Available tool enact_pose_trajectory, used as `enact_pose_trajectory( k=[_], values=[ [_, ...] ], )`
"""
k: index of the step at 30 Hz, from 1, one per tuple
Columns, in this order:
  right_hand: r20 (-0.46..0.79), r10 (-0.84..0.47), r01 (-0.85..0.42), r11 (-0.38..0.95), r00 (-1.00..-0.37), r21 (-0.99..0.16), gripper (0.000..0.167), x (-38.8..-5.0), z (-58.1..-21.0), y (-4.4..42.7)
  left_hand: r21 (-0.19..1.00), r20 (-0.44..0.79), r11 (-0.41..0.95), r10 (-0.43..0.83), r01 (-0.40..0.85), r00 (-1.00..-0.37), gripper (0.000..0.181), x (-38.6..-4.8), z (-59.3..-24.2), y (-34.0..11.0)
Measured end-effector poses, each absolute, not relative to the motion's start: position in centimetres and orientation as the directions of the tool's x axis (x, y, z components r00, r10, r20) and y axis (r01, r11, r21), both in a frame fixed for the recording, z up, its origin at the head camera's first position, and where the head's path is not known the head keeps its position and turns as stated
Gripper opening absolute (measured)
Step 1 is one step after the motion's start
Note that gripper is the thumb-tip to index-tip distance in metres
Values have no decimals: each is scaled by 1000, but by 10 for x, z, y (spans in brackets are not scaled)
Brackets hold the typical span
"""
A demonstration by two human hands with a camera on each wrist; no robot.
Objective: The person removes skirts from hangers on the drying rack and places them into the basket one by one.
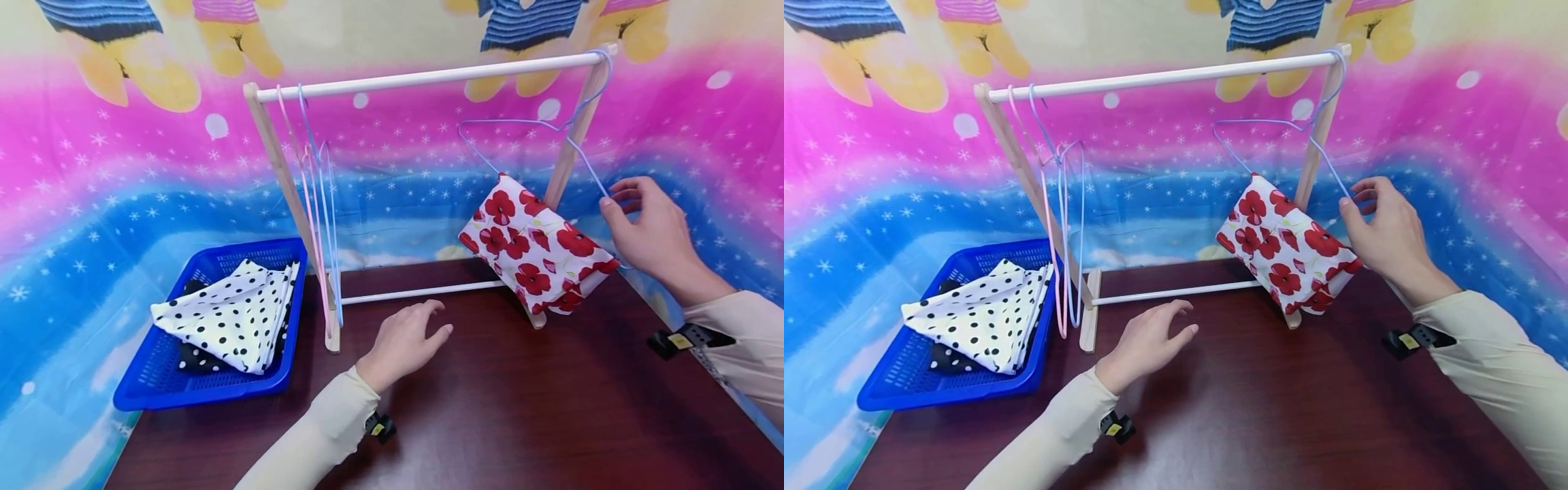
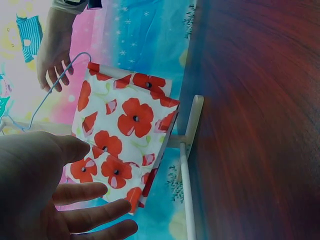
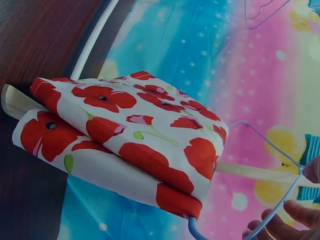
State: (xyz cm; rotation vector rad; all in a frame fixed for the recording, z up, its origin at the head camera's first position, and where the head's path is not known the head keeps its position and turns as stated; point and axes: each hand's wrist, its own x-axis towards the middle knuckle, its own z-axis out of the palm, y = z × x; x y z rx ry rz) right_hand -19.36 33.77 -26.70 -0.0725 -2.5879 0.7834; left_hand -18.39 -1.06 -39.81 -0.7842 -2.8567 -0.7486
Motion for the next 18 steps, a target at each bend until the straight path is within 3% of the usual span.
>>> enact_pose_trajectory(
  k=[18],
  values=[
    [332, 151, -63, 830, -931, -555, 59, -209, -272, 338, 503, 193, 733, 422, 458, -886, 42, -195, -398, 7]
  ],
)
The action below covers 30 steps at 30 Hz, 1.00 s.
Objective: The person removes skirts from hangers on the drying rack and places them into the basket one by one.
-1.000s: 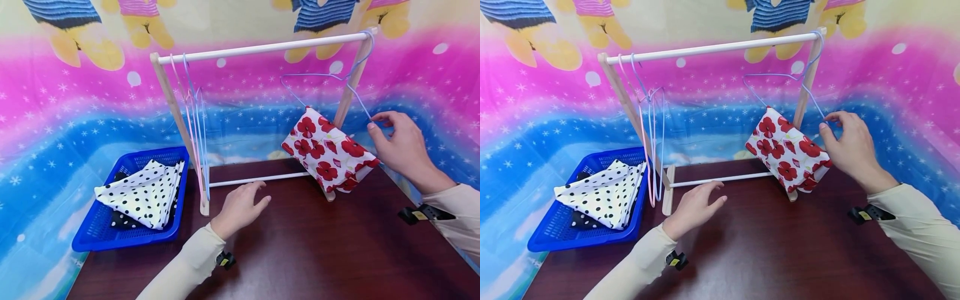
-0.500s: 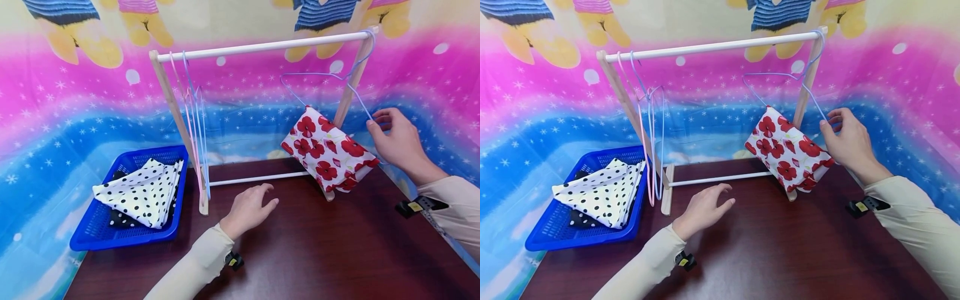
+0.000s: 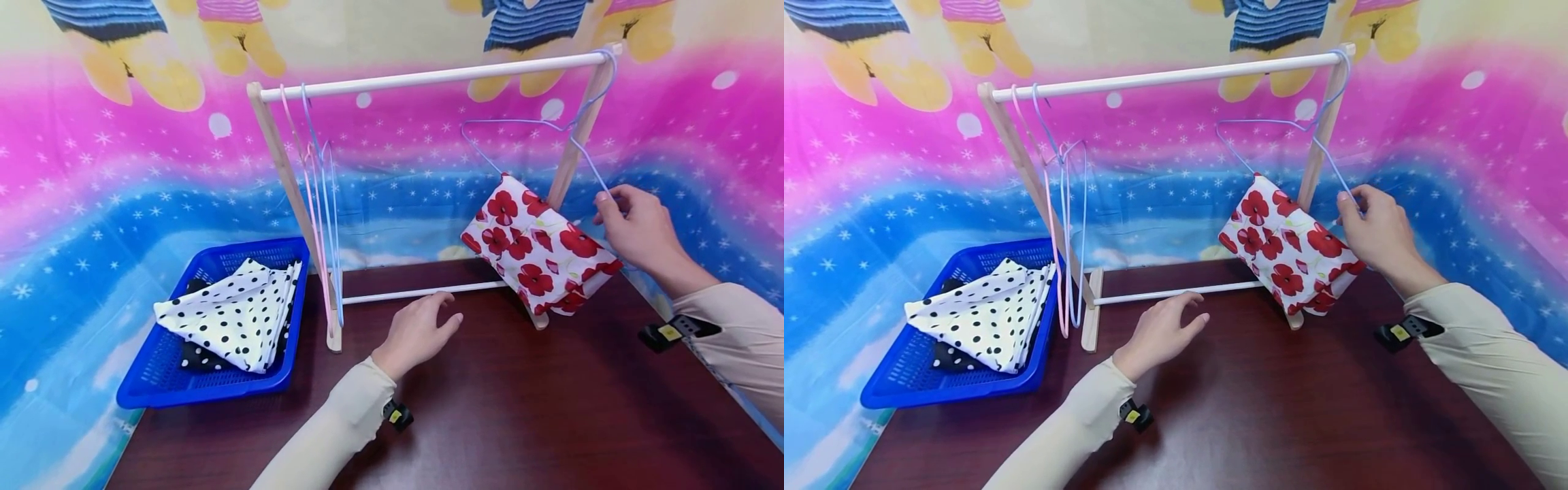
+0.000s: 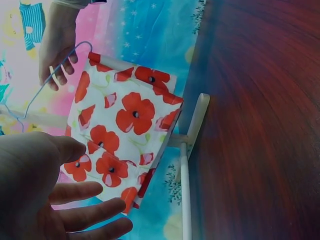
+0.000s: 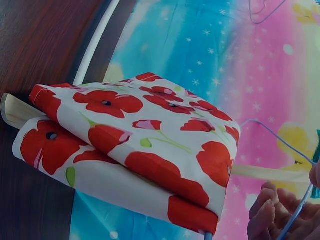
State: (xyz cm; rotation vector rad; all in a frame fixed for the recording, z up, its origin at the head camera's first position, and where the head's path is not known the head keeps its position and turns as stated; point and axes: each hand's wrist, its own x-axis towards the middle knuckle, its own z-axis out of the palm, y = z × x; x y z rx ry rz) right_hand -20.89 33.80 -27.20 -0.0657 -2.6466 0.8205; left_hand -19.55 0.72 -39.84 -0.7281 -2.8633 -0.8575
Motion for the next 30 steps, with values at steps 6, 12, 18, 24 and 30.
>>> enact_pose_trajectory(
  k=[6, 12, 18, 24, 30],
  values=[
    [311, 152, -65, 807, -938, -588, 60, -208, -270, 337, 506, 190, 740, 406, 443, -894, 42, -201, -403, 12],
    [296, 148, -57, 809, -944, -585, 62, -208, -269, 335, 510, 198, 739, 397, 440, -896, 41, -204, -407, 16],
    [271, 117, -60, 822, -955, -567, 60, -209, -270, 333, 507, 203, 750, 376, 426, -904, 40, -207, -411, 19],
    [245, 80, -71, 832, -966, -550, 59, -212, -269, 334, 538, 186, 739, 366, 406, -912, 40, -210, -414, 20],
    [240, 44, -86, 859, -970, -505, 57, -215, -267, 332, 557, 174, 735, 352, 387, -920, 40, -212, -415, 20]
  ],
)
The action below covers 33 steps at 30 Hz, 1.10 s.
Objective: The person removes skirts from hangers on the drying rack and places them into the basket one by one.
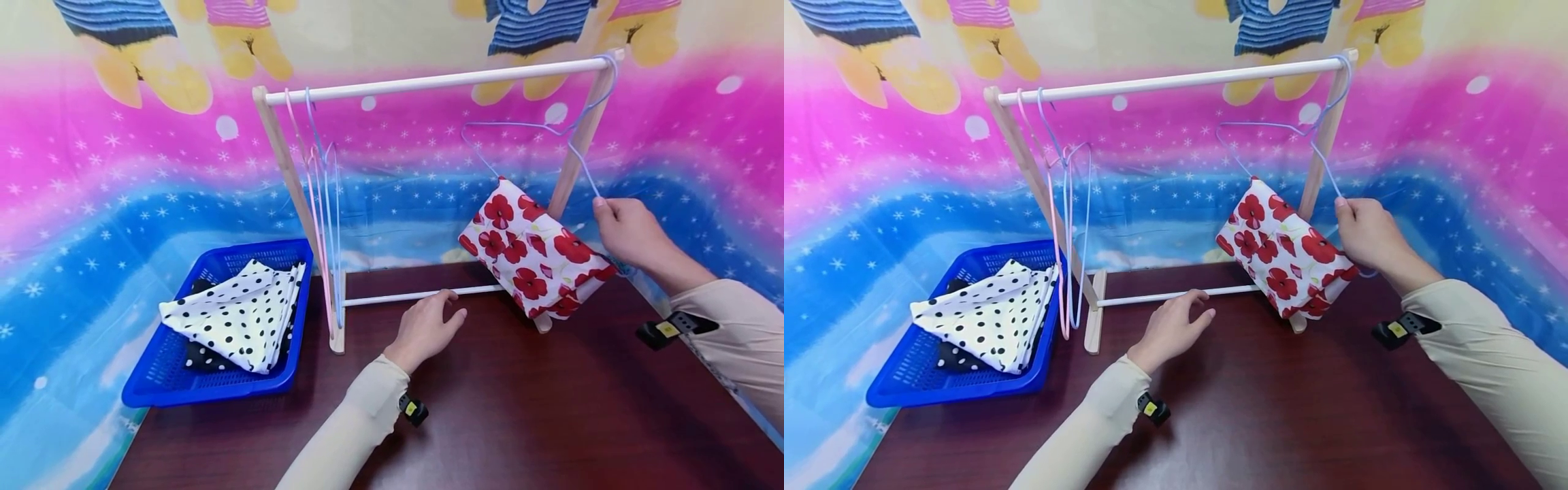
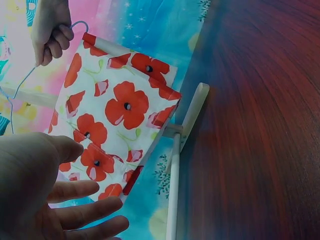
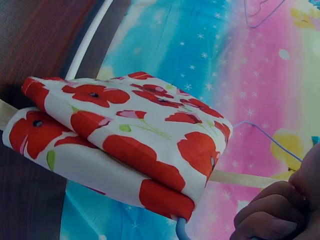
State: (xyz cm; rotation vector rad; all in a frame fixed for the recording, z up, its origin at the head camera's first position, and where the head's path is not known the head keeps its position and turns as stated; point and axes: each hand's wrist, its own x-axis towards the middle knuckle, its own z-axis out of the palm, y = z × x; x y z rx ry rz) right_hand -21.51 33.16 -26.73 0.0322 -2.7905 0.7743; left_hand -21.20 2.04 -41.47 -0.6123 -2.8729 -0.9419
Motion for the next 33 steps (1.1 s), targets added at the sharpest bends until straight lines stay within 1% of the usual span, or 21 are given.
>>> enact_pose_trajectory(
  k=[4, 8, 15, 24, 33],
  values=[
    [230, 45, -70, 880, -972, -470, 57, -218, -268, 327, 564, 170, 735, 343, 377, -924, 40, -213, -416, 19],
    [216, 51, -56, 884, -975, -463, 58, -220, -269, 322, 569, 163, 737, 335, 366, -928, 40, -214, -418, 17],
    [230, 44, -68, 886, -972, -458, 58, -221, -271, 318, 566, 160, 740, 334, 364, -929, 39, -214, -418, 15],
    [223, 42, -70, 878, -974, -473, 58, -222, -270, 315, 564, 143, 746, 335, 355, -931, 40, -214, -420, 12],
    [257, 67, -72, 867, -964, -493, 60, -220, -266, 312, 563, 147, 743, 340, 361, -929, 39, -214, -420, 12]
  ],
)
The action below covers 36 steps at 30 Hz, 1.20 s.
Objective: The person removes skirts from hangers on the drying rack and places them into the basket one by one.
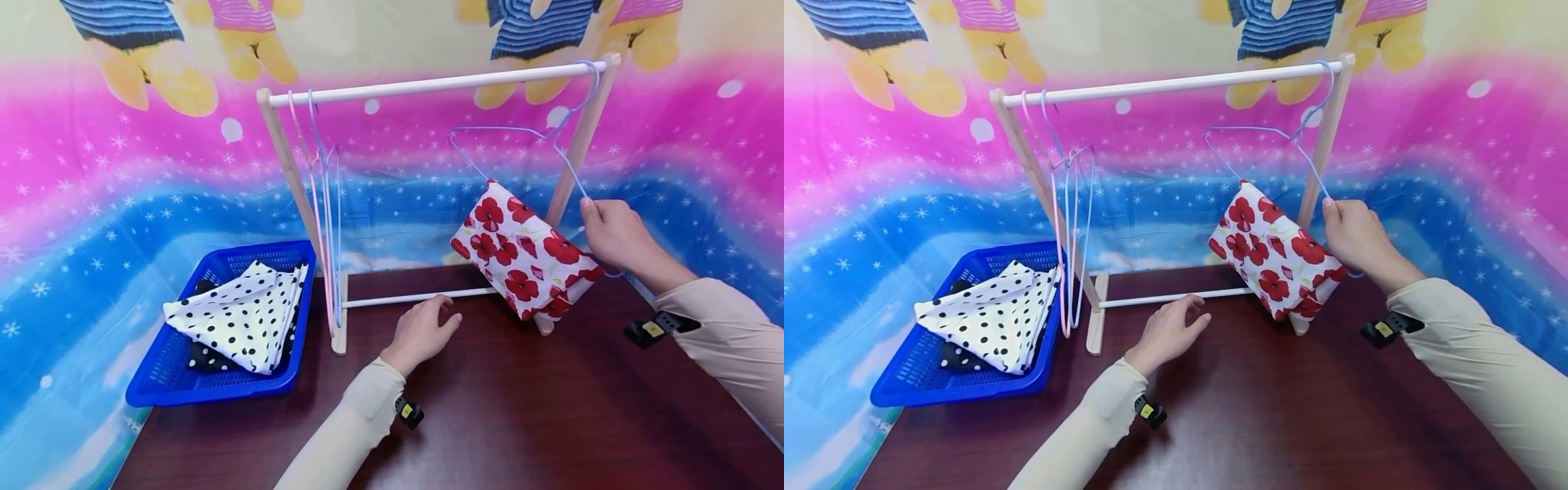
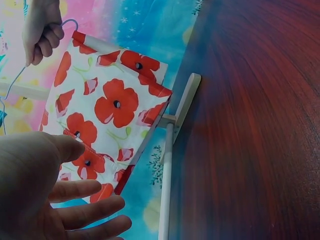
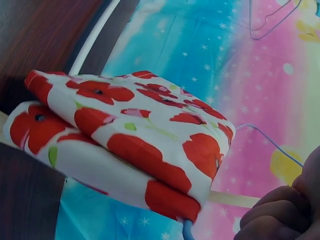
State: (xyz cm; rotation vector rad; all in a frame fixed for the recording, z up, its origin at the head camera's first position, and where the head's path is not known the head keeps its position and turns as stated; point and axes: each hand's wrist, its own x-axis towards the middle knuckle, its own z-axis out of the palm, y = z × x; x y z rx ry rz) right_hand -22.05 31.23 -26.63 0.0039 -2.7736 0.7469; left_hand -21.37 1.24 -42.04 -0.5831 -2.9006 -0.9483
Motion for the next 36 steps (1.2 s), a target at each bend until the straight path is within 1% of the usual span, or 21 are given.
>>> enact_pose_trajectory(
  k=[10, 26, 36],
  values=[
    [266, 82, -73, 847, -960, -526, 60, -220, -267, 310, 560, 144, 747, 340, 359, -930, 40, -214, -424, 15],
    [277, 73, -85, 850, -958, -520, 59, -220, -266, 307, 558, 134, 751, 339, 354, -931, 40, -214, -426, 13],
    [241, 73, -67, 849, -968, -525, 59, -220, -263, 306, 560, 129, 749, 343, 354, -931, 40, -215, -426, 13]
  ],
)
